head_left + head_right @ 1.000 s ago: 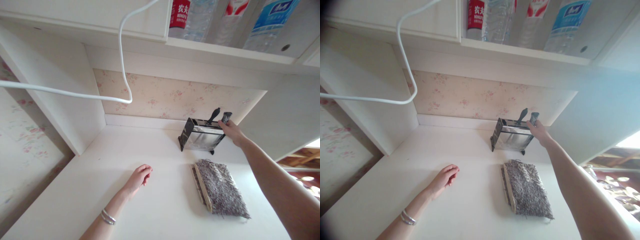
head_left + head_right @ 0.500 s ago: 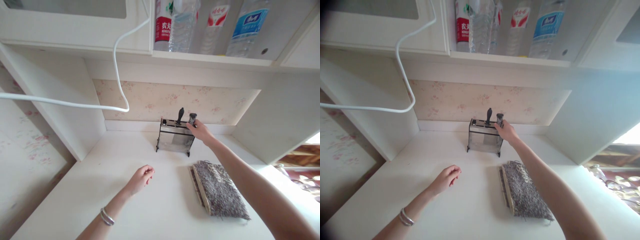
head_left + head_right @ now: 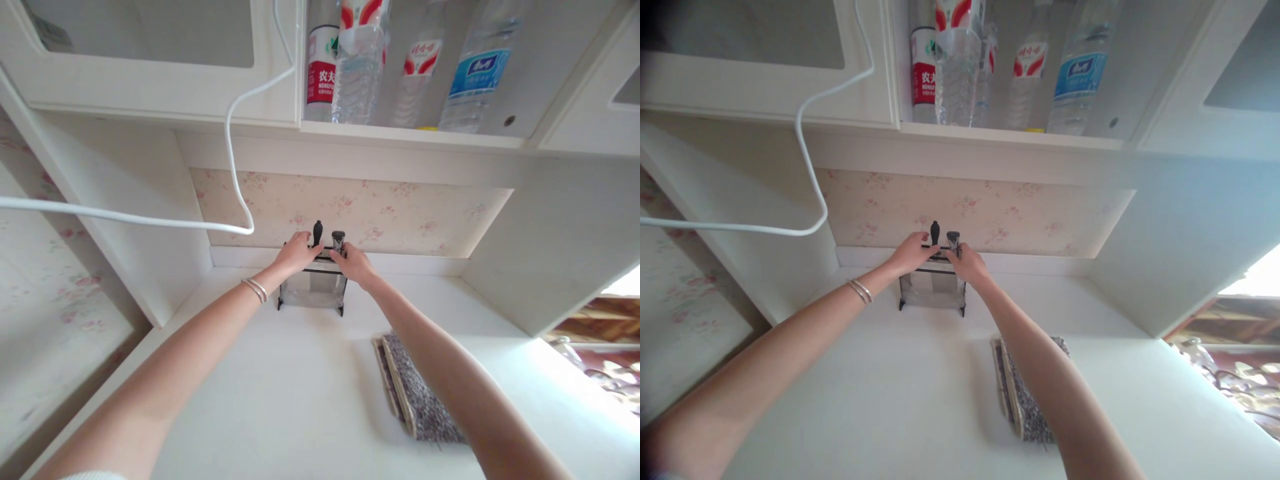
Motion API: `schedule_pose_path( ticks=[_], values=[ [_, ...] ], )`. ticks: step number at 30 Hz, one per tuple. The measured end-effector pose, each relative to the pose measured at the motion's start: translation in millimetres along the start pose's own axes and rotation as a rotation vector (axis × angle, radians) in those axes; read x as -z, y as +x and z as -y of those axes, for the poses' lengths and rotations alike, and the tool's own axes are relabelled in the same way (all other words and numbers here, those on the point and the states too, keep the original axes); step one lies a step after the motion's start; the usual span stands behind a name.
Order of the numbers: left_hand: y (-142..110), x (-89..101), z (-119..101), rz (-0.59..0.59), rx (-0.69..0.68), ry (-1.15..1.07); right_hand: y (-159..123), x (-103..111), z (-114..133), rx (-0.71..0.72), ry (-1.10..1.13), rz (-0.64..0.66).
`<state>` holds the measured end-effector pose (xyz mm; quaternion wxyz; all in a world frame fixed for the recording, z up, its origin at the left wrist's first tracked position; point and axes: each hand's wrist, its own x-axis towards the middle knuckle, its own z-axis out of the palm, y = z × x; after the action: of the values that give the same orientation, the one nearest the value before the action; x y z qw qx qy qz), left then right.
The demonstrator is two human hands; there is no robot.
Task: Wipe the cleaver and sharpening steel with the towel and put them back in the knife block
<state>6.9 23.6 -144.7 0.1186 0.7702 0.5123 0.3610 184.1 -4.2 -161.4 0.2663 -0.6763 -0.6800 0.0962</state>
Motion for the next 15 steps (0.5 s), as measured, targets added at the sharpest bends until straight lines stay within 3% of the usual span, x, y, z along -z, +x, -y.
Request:
schedule_pose_path(
  ticks=[8, 15],
  values=[
    [35.0, 1.4, 3.6, -0.039, 0.008, 0.069, -4.3, -1.8, 12.7, -0.005, -0.082, 0.049],
    [67.1, 44.3, -22.0, -0.202, -0.05, 0.041, -4.9, -3.0, 15.0, -0.038, -0.117, 0.059]
  ],
)
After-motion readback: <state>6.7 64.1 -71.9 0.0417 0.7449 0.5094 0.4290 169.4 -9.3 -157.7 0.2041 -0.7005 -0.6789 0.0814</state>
